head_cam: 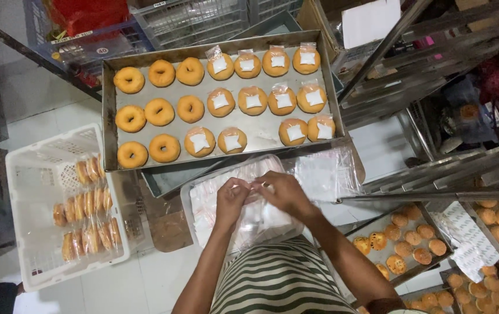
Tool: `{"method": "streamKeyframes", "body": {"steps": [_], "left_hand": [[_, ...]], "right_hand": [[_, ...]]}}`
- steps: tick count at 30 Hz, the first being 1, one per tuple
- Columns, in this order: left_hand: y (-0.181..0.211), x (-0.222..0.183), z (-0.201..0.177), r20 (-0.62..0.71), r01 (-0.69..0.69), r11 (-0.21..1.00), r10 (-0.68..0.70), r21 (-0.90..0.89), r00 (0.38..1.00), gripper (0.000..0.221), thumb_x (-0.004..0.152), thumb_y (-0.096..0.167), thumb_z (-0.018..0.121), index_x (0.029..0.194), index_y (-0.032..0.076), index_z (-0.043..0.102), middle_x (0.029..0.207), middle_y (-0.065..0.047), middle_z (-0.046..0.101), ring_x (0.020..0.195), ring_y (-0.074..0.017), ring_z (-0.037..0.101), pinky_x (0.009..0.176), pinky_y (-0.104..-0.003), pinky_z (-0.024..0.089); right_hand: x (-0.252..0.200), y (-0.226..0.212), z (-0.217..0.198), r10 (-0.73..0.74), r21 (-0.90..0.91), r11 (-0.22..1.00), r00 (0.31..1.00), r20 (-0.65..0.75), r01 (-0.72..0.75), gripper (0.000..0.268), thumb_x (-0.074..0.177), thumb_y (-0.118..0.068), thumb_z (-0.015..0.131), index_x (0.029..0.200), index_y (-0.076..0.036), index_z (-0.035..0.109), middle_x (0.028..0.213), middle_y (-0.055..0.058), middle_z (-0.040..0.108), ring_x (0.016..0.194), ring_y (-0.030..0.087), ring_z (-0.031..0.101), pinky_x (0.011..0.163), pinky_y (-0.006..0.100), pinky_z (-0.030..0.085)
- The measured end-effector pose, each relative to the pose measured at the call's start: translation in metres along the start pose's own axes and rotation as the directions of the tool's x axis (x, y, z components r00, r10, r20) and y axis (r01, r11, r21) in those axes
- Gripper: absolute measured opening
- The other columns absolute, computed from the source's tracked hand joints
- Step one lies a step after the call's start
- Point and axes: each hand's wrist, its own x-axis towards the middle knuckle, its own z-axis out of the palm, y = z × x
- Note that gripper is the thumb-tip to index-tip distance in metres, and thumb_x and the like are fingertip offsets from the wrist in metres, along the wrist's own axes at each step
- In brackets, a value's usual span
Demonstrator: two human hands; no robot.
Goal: The person packages donuts by placing them into individual plastic bags and then into a larger bag.
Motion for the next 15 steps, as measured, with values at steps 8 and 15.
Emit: {"method": "streamKeyframes", "body": {"steps": [8, 15], "left_hand": [[0.010, -0.019, -0.002, -0.060, 0.083, 0.993, -0.078, 0.089, 0.995, 0.019, 0.088, 0.002, 0.069, 0.106, 0.000, 0.072, 0.081, -0.010, 0.072, 0.068, -0.0111, 0.066, 0.060, -0.024, 0.059], [-0.023, -0.013, -0.016, -0.081, 0.145, 0.989, -0.143, 0.021, 0.986, 0.012, 0.086, 0.005, 0.074, 0.097, 0.000, 0.073, 0.074, -0.009, 0.064, 0.063, -0.0161, 0.065, 0.059, -0.038, 0.068]], "right_hand": [[0.103, 0.090, -0.092, 0.124, -0.434, 0.887, 0.986, -0.108, -0.159, 0.033, 0.100, -0.023, 0.055, 0.127, -0.010, 0.070, 0.112, 0.020, 0.070, 0.107, 0.044, 0.067, 0.092, 0.056, 0.053], [0.155, 0.162, -0.095, 0.350, -0.605, 0.772, 0.925, 0.146, -0.196, 0.037, 0.095, -0.036, 0.059, 0.119, -0.011, 0.071, 0.104, 0.028, 0.073, 0.107, 0.048, 0.069, 0.091, 0.056, 0.054]]}}
